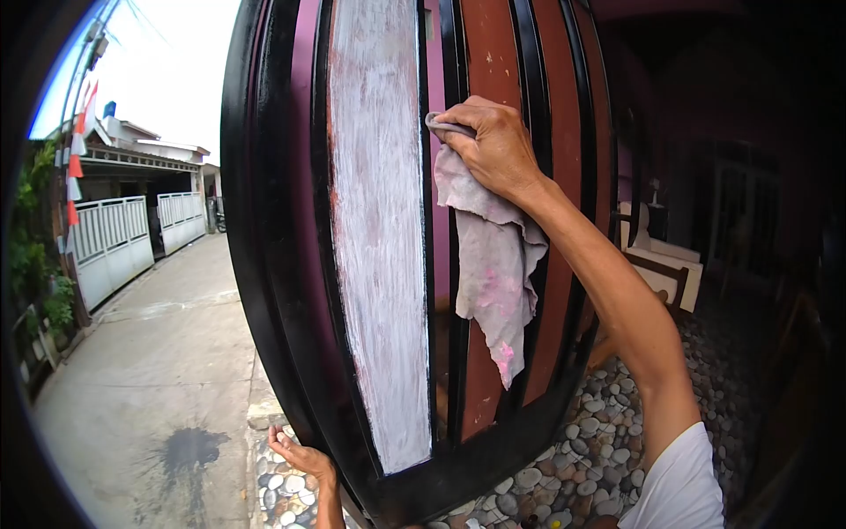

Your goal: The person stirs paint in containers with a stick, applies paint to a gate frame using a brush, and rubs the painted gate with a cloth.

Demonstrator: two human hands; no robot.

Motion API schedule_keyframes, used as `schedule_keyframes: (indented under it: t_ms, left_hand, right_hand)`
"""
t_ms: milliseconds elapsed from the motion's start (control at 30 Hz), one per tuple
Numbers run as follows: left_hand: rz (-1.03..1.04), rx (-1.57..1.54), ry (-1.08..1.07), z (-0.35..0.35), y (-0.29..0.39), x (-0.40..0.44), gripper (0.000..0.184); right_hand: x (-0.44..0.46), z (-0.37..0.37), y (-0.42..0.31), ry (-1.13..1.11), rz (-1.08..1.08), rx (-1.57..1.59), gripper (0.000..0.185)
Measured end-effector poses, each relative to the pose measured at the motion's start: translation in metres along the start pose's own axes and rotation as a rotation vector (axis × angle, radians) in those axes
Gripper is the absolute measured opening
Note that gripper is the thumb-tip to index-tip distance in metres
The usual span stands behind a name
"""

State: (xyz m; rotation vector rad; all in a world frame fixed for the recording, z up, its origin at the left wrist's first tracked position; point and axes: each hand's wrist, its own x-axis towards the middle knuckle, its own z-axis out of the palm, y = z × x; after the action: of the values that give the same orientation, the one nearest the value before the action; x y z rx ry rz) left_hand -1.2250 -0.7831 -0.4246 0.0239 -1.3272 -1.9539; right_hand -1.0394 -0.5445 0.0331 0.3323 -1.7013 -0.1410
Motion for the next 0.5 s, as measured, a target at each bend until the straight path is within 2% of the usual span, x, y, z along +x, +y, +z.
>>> schedule_keyframes:
  t_ms: [33,100,200,233,267,300,367,400,500]
  left_hand:
    - [0.002,0.007,0.003,-0.002,0.005,-0.001,0.05]
    - [0.166,0.073,0.037,-0.005,0.018,-0.007,0.053]
    - [0.334,-0.015,-0.122,-0.018,0.074,-0.055,0.057]
    - [0.284,-0.189,-0.256,-0.018,0.093,-0.078,0.055]
    - [0.266,-0.203,-0.456,-0.023,0.114,-0.097,0.053]
    - [0.213,-0.304,-0.599,-0.018,0.126,-0.115,0.061]
    - [0.042,-0.272,-0.849,-0.015,0.153,-0.137,0.094]
    - [0.009,-0.238,-0.946,-0.012,0.16,-0.145,0.097]
    - [-0.244,-0.176,-1.289,-0.014,0.187,-0.147,0.089]
  right_hand:
    - [-0.015,-0.004,-0.01,0.009,0.032,0.024,0.012]
    - [-0.043,-0.015,-0.034,0.057,0.134,0.213,0.013]
    - [-0.087,-0.019,-0.055,0.029,0.344,0.531,0.013]
    - [-0.101,-0.021,-0.069,0.025,0.421,0.672,0.012]
    - [-0.114,-0.022,-0.08,0.019,0.492,0.783,0.013]
    - [-0.127,-0.021,-0.089,0.014,0.57,0.891,0.013]
    - [-0.153,-0.017,-0.102,0.023,0.693,1.187,0.017]
    - [-0.164,-0.016,-0.109,0.016,0.753,1.241,0.018]
    - [-0.189,-0.012,-0.119,-0.01,0.901,1.347,0.018]
